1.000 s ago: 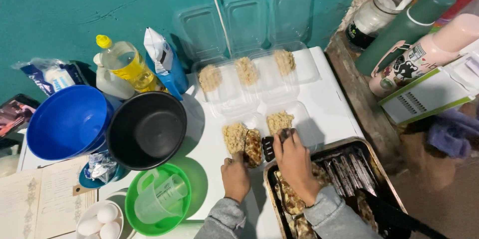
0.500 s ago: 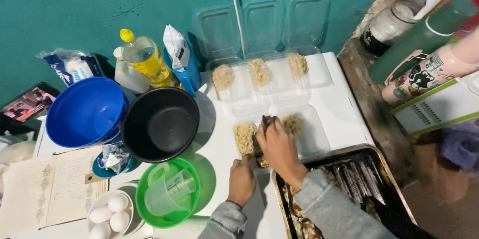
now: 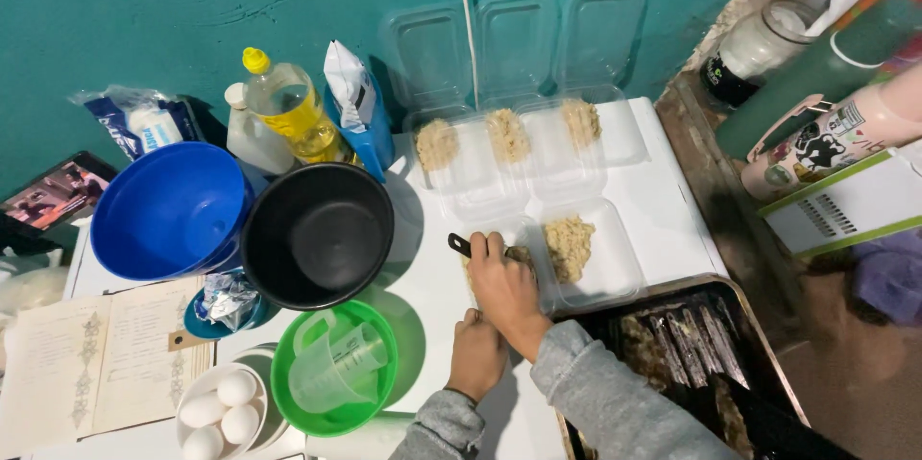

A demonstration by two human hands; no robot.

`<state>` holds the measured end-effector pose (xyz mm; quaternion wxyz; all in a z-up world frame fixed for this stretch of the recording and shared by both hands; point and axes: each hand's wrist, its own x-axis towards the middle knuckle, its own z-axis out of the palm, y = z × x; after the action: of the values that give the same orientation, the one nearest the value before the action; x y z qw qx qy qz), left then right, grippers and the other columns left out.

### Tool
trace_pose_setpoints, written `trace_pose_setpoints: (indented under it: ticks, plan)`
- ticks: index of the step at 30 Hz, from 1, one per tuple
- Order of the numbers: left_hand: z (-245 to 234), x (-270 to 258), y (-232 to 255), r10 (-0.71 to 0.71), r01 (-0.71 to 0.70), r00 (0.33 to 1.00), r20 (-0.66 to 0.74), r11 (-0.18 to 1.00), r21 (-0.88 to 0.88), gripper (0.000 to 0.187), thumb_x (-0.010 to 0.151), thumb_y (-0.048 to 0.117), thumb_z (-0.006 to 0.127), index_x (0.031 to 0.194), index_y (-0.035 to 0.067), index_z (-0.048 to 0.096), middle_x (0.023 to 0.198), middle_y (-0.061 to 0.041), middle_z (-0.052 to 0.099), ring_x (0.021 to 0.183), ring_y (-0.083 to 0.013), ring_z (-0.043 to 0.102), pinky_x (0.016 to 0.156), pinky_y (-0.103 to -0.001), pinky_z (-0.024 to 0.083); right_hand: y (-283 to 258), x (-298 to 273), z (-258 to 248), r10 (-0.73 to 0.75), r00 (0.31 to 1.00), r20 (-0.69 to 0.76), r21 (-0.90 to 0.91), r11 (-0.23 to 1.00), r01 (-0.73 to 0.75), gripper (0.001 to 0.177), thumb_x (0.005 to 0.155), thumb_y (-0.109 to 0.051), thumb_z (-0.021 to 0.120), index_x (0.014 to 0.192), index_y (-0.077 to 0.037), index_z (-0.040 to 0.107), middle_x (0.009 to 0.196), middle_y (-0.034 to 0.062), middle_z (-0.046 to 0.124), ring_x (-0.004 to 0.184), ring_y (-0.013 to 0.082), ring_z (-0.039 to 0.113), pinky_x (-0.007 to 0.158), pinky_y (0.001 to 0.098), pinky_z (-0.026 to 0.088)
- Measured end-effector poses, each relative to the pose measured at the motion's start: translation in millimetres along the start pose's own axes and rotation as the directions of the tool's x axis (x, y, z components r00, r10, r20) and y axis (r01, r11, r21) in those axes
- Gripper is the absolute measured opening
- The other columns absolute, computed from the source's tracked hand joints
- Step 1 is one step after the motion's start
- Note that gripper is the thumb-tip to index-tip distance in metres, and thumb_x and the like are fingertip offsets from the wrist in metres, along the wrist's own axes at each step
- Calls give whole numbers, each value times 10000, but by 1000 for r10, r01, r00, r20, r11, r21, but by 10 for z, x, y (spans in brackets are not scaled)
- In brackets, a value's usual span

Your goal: Packing cooked stuffed eggplants and rice into plastic food containers for meal preparation.

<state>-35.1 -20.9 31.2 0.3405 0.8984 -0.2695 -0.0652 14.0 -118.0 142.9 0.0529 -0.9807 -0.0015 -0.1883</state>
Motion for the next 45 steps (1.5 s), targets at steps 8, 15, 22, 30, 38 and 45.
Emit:
trace_pose_setpoints:
  ticks: [8, 15, 22, 30, 38, 45]
  plan:
    - [-80, -52, 9, 93, -91, 995, -42, 995, 43, 119, 668, -42, 620, 764, -32, 690, 840, -211, 681, 889, -425, 563, 780, -509, 460, -56, -3, 123, 12, 1000, 23, -125, 992, -9, 152, 905, -76, 642, 941, -97, 496, 907, 99, 577, 533, 249, 705, 438, 339, 569]
    - [-98, -68, 25, 56, -60, 993, -108, 998, -31, 160, 699, -70, 605, 832, -37, 689, 871, -216, 676, 891, -421, 571, 795, -522, 458, -33, 28, -3, 4, 999, -31, 3, 1000, -4, 208, 878, -182, 672, 944, -78, 504, 893, 127, 575, 545, 287, 704, 444, 364, 574]
    - [-246, -115, 154, -18, 3, 991, -134, 993, -115, 229, 869, 3, 635, 1097, -19, 628, 963, -218, 678, 951, -417, 606, 853, -503, 485, 223, 5, -430, 19, 996, -88, 100, 995, -11, 268, 910, -208, 648, 1052, -1, 554, 971, 166, 619, 580, 323, 705, 456, 383, 571]
    - [-416, -168, 315, -180, 170, 981, -76, 978, -120, 324, 895, 50, 657, 1216, 39, 619, 1065, -221, 672, 995, -404, 633, 879, -478, 518, 1575, -391, -1277, 377, 926, -11, 639, 715, -283, 318, 1064, -246, 559, 1052, 56, 657, 786, 165, 724, 657, 198, 764, 571, 330, 583]
    - [-312, -514, 614, -193, 164, 954, -229, 976, -141, 505, 836, 22, 695, 1330, 69, 604, 1117, -164, 716, 1082, -348, 621, 924, -433, 509, 3318, -1836, -879, 637, 714, 290, 738, 327, -591, 373, 1103, -261, 540, 1195, 83, 651, 935, 204, 729, 805, 282, 754, 735, 363, 612]
    - [132, -788, 902, -270, 248, 951, -152, 957, -149, 558, 843, 98, 739, 1378, 138, 586, 1249, -115, 668, 1088, -357, 609, 914, -428, 496, 3935, -2646, -79, 661, 644, 385, 751, 182, -635, 396, 1073, -275, 575, 1185, 95, 665, 982, 208, 723, 820, 286, 739, 732, 380, 611]
